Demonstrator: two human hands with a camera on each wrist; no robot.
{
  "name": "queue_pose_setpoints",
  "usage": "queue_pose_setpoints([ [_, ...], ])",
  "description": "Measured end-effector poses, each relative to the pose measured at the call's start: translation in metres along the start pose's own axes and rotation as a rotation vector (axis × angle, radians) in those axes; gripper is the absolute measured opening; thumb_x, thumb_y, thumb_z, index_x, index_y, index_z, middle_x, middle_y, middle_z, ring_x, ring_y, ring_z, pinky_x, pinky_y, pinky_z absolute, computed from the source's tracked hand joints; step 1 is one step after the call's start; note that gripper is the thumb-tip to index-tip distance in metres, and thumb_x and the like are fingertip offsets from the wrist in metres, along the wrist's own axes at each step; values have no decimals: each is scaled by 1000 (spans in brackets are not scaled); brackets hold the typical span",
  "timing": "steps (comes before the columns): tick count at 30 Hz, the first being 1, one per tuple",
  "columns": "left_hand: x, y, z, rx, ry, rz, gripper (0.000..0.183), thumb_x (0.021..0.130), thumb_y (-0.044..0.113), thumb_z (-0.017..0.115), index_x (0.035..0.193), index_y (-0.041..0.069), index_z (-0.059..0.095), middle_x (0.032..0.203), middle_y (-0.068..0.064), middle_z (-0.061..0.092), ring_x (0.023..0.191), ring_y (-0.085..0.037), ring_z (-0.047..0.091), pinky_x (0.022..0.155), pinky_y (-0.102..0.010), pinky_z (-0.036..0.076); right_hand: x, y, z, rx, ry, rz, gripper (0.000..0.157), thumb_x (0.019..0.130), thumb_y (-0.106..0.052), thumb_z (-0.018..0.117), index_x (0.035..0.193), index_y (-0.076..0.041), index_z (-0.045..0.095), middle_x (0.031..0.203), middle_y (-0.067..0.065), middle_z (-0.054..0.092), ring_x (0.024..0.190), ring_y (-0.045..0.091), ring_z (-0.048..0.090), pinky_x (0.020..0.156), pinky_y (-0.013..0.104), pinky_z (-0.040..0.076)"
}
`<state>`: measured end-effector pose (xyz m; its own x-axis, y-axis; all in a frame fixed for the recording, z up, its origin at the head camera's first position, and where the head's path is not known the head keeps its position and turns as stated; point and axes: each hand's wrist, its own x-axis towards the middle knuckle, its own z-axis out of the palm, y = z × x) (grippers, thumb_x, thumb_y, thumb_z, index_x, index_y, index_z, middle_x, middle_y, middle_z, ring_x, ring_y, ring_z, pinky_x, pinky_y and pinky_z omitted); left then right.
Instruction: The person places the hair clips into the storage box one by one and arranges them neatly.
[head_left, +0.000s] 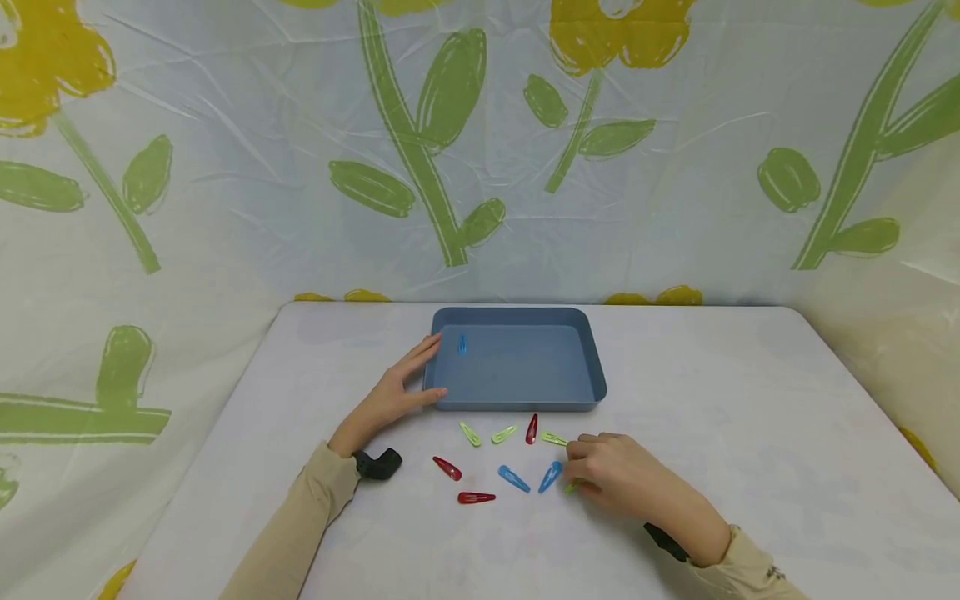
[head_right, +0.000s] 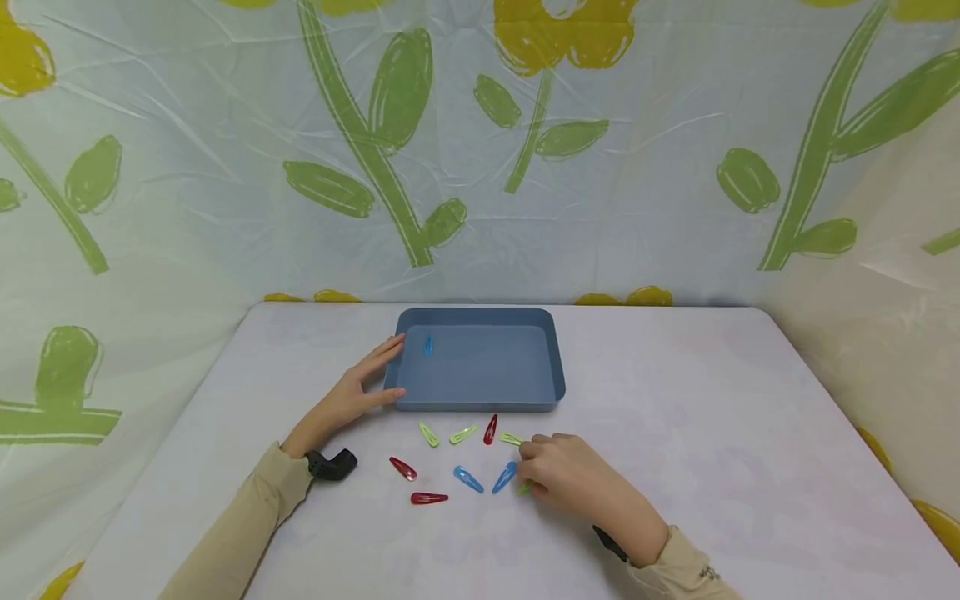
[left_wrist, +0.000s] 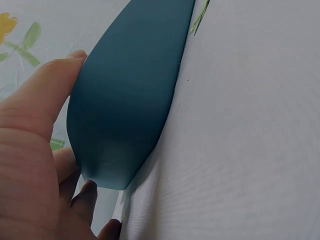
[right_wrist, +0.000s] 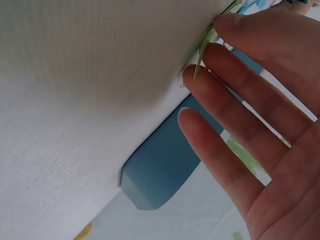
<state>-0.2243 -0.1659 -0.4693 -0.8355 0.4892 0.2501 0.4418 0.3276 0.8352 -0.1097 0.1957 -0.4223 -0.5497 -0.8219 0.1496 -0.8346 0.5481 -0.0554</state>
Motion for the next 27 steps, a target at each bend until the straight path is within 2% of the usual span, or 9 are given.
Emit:
queue_pose_setpoints([
  [2,1,-9,1,8,4,4,79,88,10,76,154,0,32,165,-7,18,152,-26,8,119,-56,11,0,-1,0,-5,-1,-4,19,74,-8,85,77,-21,72,76,-11,53,70,7,54,60,24,47],
  [6,3,-16,0,7,5,10,80,88,14,78,154,4,34,164,-2,20,152,-23,10,118,-56,13,1,-1,-1,-11,-2,1,21,73,-6,85,77,-20,71,74,-11,52,69,6,54,58,23,46],
  [15,3,-15,0,3,-8,12,82,89,27,77,155,6,33,165,3,20,152,-19,9,118,-56,13,1,-1,-1,21,-21,23,25,71,1,82,79,-20,71,75,-12,53,69,6,53,57,22,45],
  [27,1,-15,0,4,-6,1,82,89,28,77,155,6,33,164,5,19,152,-17,9,118,-55,13,4,-2,-2,1,-37,42,20,75,2,79,83,-15,73,77,-9,59,73,9,60,62,24,51],
])
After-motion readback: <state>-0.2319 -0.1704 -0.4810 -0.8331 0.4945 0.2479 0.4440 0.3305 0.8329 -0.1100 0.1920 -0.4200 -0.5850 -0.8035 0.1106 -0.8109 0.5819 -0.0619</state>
